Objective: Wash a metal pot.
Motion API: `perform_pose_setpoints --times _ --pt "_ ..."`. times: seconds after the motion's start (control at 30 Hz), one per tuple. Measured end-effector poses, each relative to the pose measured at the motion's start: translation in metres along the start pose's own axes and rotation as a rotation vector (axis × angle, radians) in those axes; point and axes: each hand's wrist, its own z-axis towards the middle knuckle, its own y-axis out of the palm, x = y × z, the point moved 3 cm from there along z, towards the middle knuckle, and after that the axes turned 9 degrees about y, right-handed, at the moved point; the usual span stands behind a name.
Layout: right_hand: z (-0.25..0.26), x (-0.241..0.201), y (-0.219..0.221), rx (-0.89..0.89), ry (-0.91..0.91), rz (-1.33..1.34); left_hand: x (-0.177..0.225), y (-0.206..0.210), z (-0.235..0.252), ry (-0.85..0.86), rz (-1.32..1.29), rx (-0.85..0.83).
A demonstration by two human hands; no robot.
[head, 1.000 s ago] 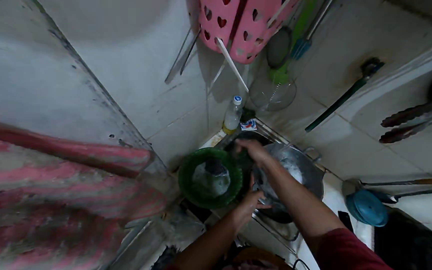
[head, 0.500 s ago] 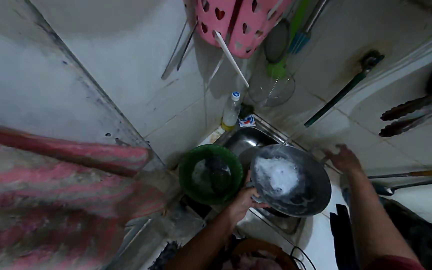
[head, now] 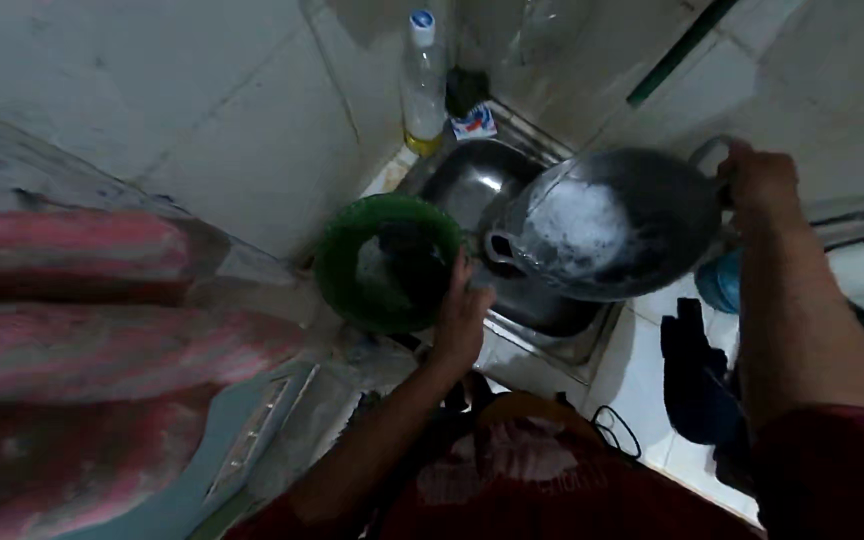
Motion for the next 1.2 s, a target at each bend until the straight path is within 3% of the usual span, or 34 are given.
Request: perform_pose_setpoints --times 0.07,0.2,0.33,0.43,0.5,0.57,0.67,0.73,0.8,0.9,0.97,1.07,1.2 --pt "0.006 -0.009 0.000 0.022 -0.033 -0.023 -0.016 0.001 -0.018 0.264 0.243 -0.075" --pt "0.011 -0.027 0.002 0.106 -0.147 -0.183 -0.059 0.017 -0.036 0.553 0.784 -0.506" --pt "0.025 -0.032 0.002 0.145 -0.218 -0.295 -0.096 0.083 -0.036 0.726 0.751 -0.950" --pt "0.033 -0.028 0.003 0.144 -0.209 -0.226 -0.136 0.141 -0.035 0.753 0.941 -1.177" --pt "0.030 -0.028 0.001 0.140 -0.201 -0.179 -0.144 0.138 -0.030 0.673 0.984 -1.096" --pt "0.031 -0.025 -0.002 0.132 -0.202 -0.112 -0.140 0.112 -0.004 0.533 1.030 -0.850" --pt "0.024 -0.014 -0.007 0.121 -0.183 -0.050 -0.122 0.078 0.055 0.168 1.218 -0.520" --pt "0.015 -0.015 -0.011 0.129 -0.182 -0.040 -0.076 0.072 0.093 0.011 1.086 -0.256" --pt "0.011 -0.015 -0.019 0.141 -0.177 -0.042 -0.030 0.080 0.129 0.110 0.759 -0.030" --pt "-0.003 -0.009 -0.014 0.143 -0.157 -0.080 0.010 0.107 0.179 0.127 0.335 0.002" --pt "-0.010 -0.010 -0.010 0.126 -0.134 -0.104 0.032 0.127 0.204 0.103 0.250 -0.029" --pt "-0.015 -0.003 -0.004 0.078 -0.097 -0.133 0.052 0.138 0.212 0.093 0.371 -0.016" --pt "-0.015 0.014 -0.003 0.057 -0.036 -0.078 0.052 0.112 0.208 0.172 0.654 -0.048"
